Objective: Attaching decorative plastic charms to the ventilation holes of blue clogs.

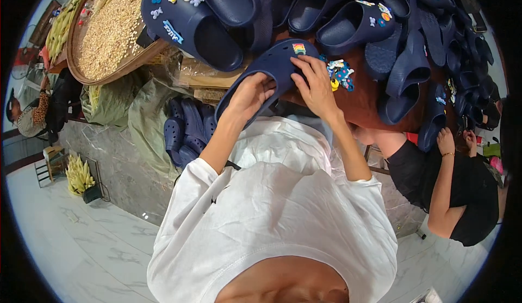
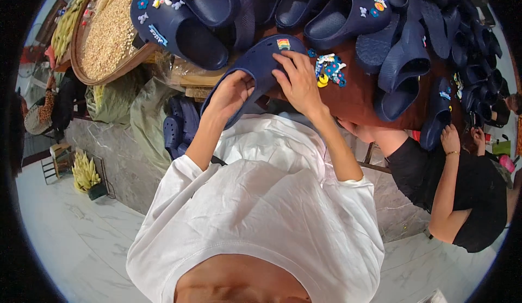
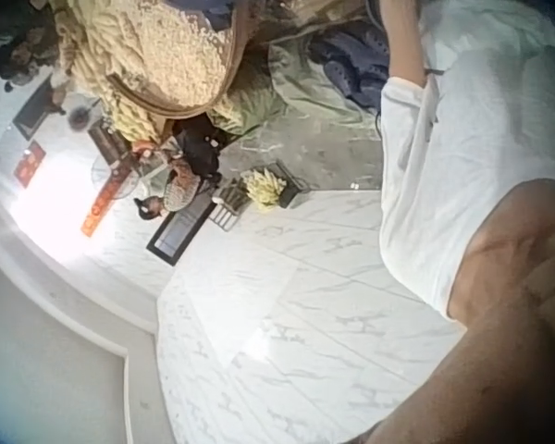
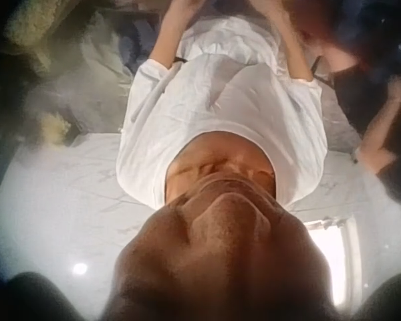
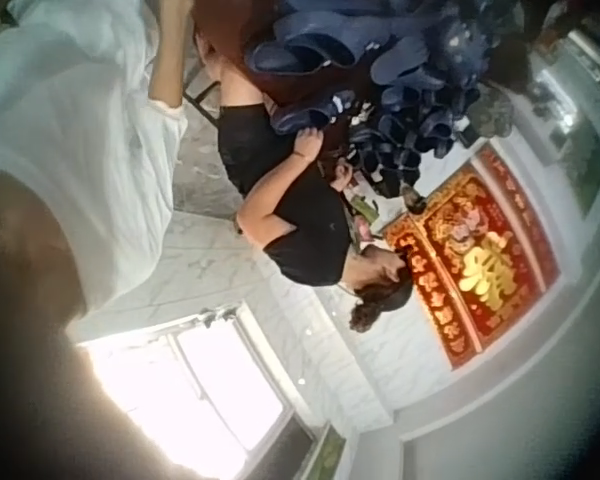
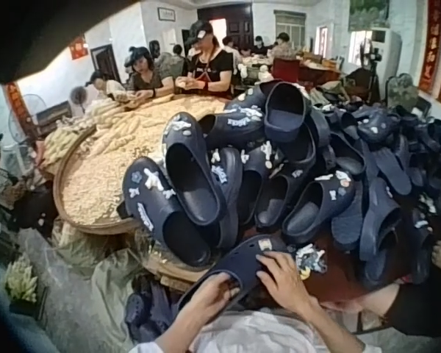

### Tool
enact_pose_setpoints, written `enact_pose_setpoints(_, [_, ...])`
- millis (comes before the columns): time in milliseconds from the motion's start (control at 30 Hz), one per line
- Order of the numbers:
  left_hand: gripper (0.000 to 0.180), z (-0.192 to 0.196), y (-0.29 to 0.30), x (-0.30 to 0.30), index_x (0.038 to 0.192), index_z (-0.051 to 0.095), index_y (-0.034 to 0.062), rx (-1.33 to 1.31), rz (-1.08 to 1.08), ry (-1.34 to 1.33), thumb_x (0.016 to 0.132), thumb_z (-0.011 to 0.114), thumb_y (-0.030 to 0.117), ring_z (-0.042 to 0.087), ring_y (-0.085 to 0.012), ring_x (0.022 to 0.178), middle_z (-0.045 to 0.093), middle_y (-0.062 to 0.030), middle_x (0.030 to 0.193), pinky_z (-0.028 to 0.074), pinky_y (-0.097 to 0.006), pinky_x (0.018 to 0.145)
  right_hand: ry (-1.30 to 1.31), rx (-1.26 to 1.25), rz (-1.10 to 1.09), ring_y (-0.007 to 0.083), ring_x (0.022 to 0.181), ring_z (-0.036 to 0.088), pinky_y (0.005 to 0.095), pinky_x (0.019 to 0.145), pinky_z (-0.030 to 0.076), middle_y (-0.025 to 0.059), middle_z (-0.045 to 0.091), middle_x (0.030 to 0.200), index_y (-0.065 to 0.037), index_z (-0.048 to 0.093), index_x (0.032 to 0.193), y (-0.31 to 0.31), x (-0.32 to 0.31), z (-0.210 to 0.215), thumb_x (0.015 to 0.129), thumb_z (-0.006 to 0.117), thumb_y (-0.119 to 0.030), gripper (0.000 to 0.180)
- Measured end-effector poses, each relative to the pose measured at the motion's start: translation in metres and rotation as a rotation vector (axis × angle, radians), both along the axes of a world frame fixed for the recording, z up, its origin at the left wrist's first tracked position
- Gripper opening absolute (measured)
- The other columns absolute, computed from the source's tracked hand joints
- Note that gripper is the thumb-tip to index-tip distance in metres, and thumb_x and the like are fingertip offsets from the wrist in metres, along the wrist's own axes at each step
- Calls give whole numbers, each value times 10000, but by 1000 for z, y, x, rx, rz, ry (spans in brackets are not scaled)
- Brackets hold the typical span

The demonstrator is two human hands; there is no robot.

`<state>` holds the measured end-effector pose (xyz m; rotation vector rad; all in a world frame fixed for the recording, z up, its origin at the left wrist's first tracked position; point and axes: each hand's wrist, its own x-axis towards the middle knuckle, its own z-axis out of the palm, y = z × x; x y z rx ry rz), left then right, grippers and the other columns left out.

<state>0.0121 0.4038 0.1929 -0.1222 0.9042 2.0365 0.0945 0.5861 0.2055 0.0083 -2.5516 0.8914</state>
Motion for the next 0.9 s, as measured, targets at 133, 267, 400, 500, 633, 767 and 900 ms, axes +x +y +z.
enact_pose_setpoints(133, [230, -6, -2, 3, 1130, 565, 8, 75, 40, -21, 919, 510, 83, 581, -235, 1035, 610, -111, 1136, 452, -362, 967, 18, 21, -13, 336, 1158, 488, 434, 982, 396, 142, 537, 1236, -62, 580, 1216, 0, 2, -4, 896, 598, -215, 355])
enact_pose_setpoints(267, [231, -16, -8, 4, 1127, 561, -1, 69, 16, 24, 917, 518, 85, 581, -239, 1042, 609, -115, 1137, 453, -363, 975, 98, 29, -28, 363, 1215, 464, 453, 1014, 385, 159, 504, 1274, -65, 534, 1258, -10, 9, -14, 918, 562, -173, 358])
enact_pose_setpoints(400, [260, -12, 0, 4, 1167, 547, -27, 58, 96, -168, 928, 499, 65, 582, -246, 1081, 602, -129, 1172, 463, -373, 996, 94, -15, -36, 373, 1233, 464, 442, 1023, 396, 165, 520, 1248, -53, 562, 1224, -14, 16, -12, 893, 558, -76, 331])
enact_pose_setpoints(500, [301, -11, 18, -5, 1238, 522, -45, -11, 192, -322, 960, 446, 44, 575, -265, 1132, 578, -161, 1251, 452, -393, 1036, 83, -38, -31, 367, 1238, 464, 438, 1030, 395, 164, 531, 1233, -50, 574, 1207, -8, 12, -17, 888, 543, -45, 321])
enact_pose_setpoints(633, [302, -69, 28, -25, 1225, 544, -63, 652, 7, -429, 996, 403, 75, 560, -287, 1172, 568, -200, 1284, 423, -415, 1067, 92, -86, -66, 365, 1239, 468, 437, 1038, 393, 162, 533, 1236, -51, 585, 1190, -8, 11, -16, 879, 540, -26, 315])
enact_pose_setpoints(767, [312, -71, 32, -25, 1226, 547, -69, 746, 24, -540, 986, 437, 98, 546, -286, 1199, 558, -206, 1301, 377, -441, 1101, 102, -130, -158, 344, 1131, 530, 429, 993, 419, 146, 566, 1142, -59, 623, 1131, -5, 17, -18, 867, 583, -53, 267])
enact_pose_setpoints(900, [340, -66, 27, -19, 1257, 526, -72, 724, 95, -578, 993, 423, 117, 511, -290, 1247, 521, -207, 1348, 336, -447, 1128, 28, 25, -340, 290, 960, 556, 401, 828, 414, 86, 595, 1015, -88, 662, 1031, 17, 26, -17, 848, 618, -69, 189])
